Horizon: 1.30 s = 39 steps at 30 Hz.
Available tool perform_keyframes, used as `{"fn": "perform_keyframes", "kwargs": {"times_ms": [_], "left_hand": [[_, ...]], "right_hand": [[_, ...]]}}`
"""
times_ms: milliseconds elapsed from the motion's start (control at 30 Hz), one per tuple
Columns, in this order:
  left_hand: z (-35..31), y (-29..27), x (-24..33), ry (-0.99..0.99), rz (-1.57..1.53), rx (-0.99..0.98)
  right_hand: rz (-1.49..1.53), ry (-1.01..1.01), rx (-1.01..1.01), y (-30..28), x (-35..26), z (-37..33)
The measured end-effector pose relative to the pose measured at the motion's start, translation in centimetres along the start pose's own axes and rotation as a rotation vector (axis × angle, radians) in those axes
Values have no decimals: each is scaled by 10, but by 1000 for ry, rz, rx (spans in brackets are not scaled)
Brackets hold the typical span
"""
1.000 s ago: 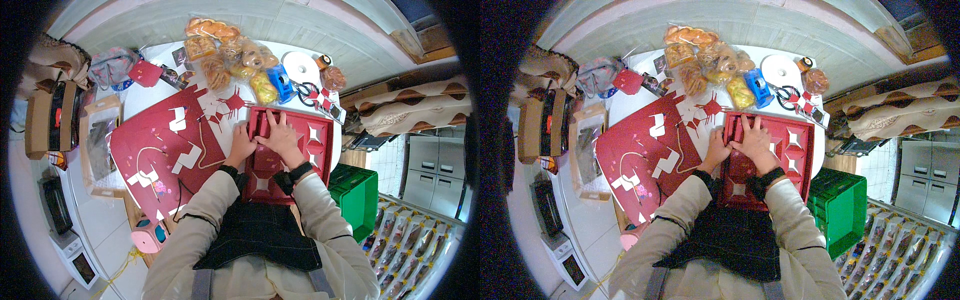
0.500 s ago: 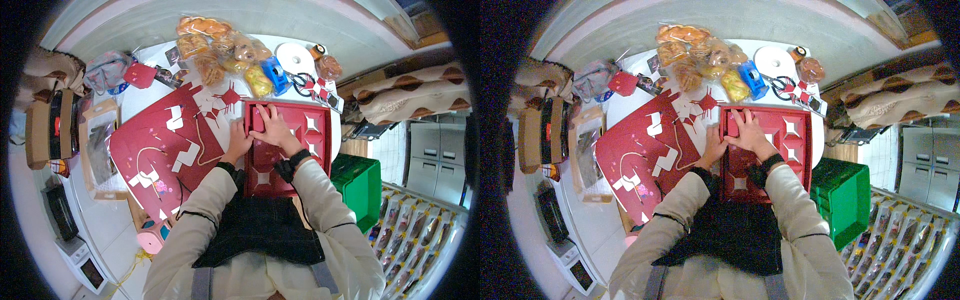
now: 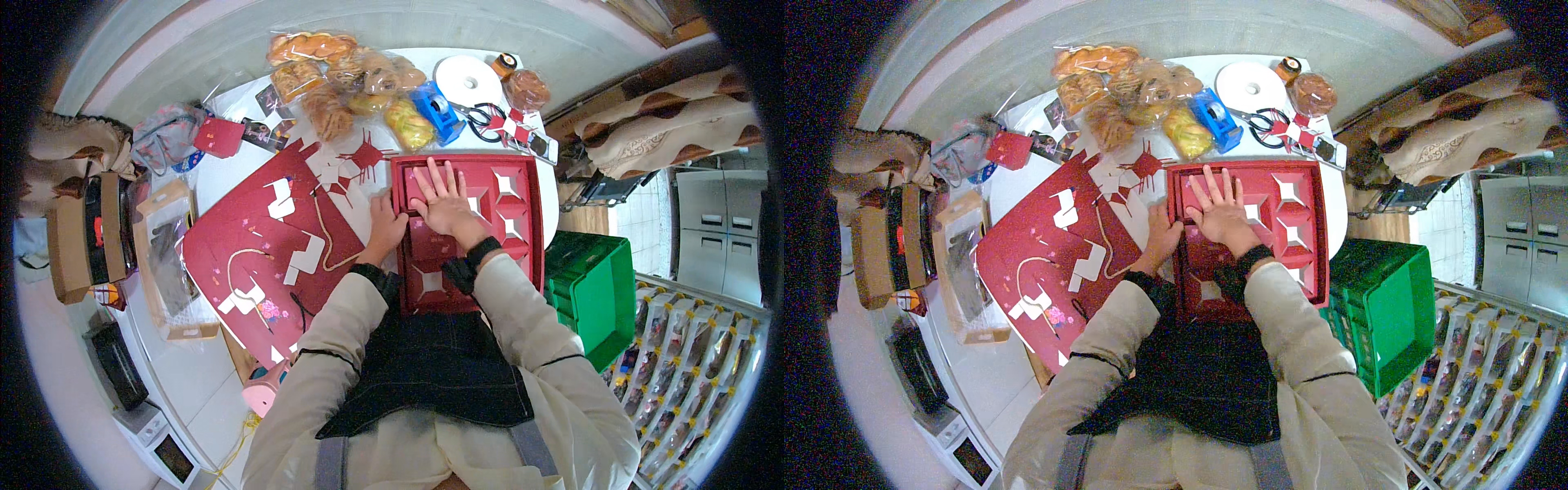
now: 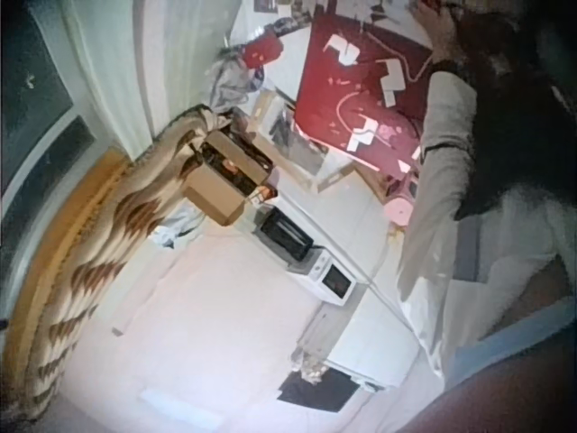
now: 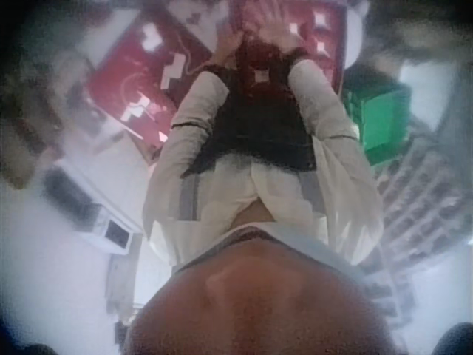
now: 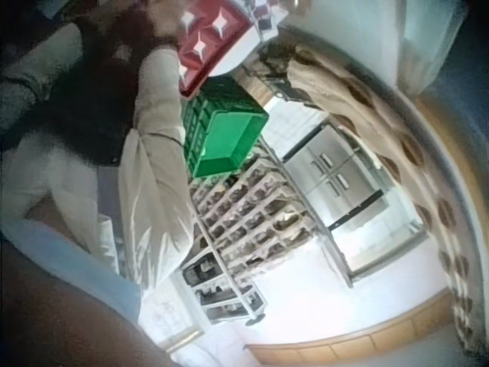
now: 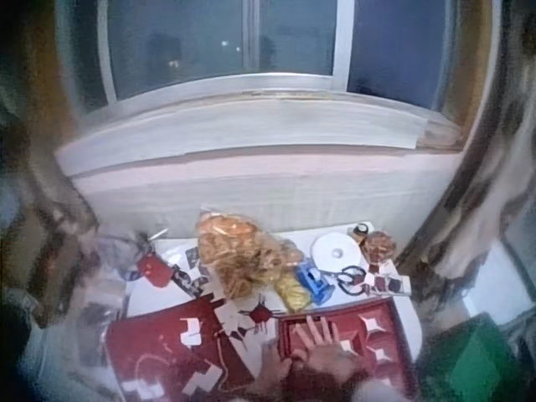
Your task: The person folds flat red paper pieces into small rectangular boxes and places them into a red tray with molded compartments. The person repeats this process for several pieces, arranging the finished boxes neatly in the tray.
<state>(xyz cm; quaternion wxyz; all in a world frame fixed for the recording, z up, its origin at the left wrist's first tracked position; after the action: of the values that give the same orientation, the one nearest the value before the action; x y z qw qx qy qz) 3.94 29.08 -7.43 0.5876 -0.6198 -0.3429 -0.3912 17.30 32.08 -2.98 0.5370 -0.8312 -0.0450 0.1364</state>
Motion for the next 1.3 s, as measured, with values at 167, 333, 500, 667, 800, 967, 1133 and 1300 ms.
{"fn": "perform_keyframes", "kwargs": {"times_ms": [167, 333, 500, 667, 800, 967, 1133, 1300], "left_hand": [[6, 1, -3, -44, 38, -39], [10, 1, -8, -101, -38, -108], [-25, -85, 14, 93, 211, 147], [-152, -241, -75, -670, 453, 723], [-235, -251, -99, -1166, 442, 894], [-215, -223, -134, -992, 145, 714], [-199, -223, -158, -1017, -68, 687], [-184, -234, -155, -843, -212, 629]], "right_hand": [[2, 4, -135, -1, -5, 2], [-97, -78, 232, -7, -16, -9], [99, -135, 47, 5, -4, -1], [312, -363, 193, -35, -20, -29], [838, -330, -54, -37, -12, -72], [637, -430, 102, -60, 6, -120], [570, -390, 121, -65, 32, -146], [571, -338, 182, -63, 48, -167]]}}
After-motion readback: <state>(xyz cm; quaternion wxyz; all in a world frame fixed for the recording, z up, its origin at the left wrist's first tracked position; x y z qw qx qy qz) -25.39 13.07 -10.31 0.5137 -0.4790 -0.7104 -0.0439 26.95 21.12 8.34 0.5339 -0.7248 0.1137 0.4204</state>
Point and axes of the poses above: each hand's wrist, its own z-axis towards the middle knuckle, its own y-axis out of the palm, x = y × z, the point moved 9 cm from there along z, towards the middle knuckle, and after that the axes turned 5 degrees about -x, right-handed, at the moved point
